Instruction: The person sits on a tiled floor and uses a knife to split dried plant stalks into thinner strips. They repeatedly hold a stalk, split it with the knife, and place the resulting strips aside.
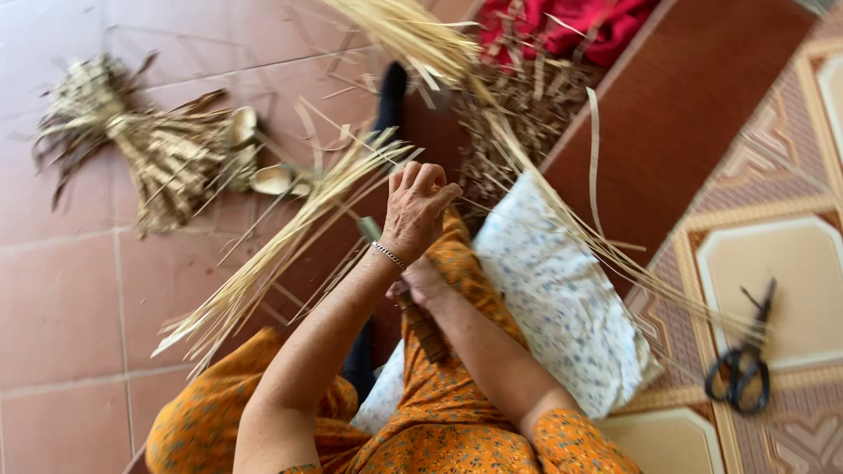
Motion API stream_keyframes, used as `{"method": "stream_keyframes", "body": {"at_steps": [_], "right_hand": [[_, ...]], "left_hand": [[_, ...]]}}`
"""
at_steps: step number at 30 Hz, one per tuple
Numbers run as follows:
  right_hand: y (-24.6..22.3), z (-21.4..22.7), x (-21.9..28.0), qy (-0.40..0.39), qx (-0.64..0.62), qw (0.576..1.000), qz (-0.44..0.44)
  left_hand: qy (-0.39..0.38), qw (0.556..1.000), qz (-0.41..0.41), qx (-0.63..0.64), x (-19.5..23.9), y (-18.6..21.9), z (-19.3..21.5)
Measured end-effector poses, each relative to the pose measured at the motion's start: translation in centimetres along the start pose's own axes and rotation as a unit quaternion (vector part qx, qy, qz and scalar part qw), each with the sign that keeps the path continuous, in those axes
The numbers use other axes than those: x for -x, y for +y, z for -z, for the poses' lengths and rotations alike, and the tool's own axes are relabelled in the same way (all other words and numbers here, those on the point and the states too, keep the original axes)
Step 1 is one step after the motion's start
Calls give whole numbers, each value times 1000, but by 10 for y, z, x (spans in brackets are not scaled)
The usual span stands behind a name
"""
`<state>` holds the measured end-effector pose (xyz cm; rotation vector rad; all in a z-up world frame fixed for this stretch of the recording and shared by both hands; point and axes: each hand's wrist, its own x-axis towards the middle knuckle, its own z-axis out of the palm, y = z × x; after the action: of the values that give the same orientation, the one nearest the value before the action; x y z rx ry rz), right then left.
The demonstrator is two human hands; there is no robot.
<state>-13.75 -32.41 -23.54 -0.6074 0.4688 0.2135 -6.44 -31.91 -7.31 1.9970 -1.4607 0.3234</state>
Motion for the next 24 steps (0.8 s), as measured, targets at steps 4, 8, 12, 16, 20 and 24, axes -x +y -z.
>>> {"method": "stream_keyframes", "body": {"at_steps": [4, 8, 12, 16, 20, 24], "right_hand": [[7, -9, 6, 30, 18, 999, 4], [5, -22, 20, 48, 17, 999, -8], [-5, -29, 36, 13, -6, 1000, 17], [-12, -34, 47, 13, -18, 1000, 18], [-14, -38, 53, 6, -15, 999, 27], [-14, -36, 51, 2, -10, 1000, 23]], "left_hand": [[-57, 996, -51, 47, -10, 36, -59], [-113, 988, -81, 68, -19, 69, -114], [-153, 981, -75, 94, -20, 98, -165], [-185, 976, -66, 90, -18, 113, -205], [-231, 967, -73, 84, -9, 122, -228], [-266, 958, -107, 28, -3, 130, -242]]}}
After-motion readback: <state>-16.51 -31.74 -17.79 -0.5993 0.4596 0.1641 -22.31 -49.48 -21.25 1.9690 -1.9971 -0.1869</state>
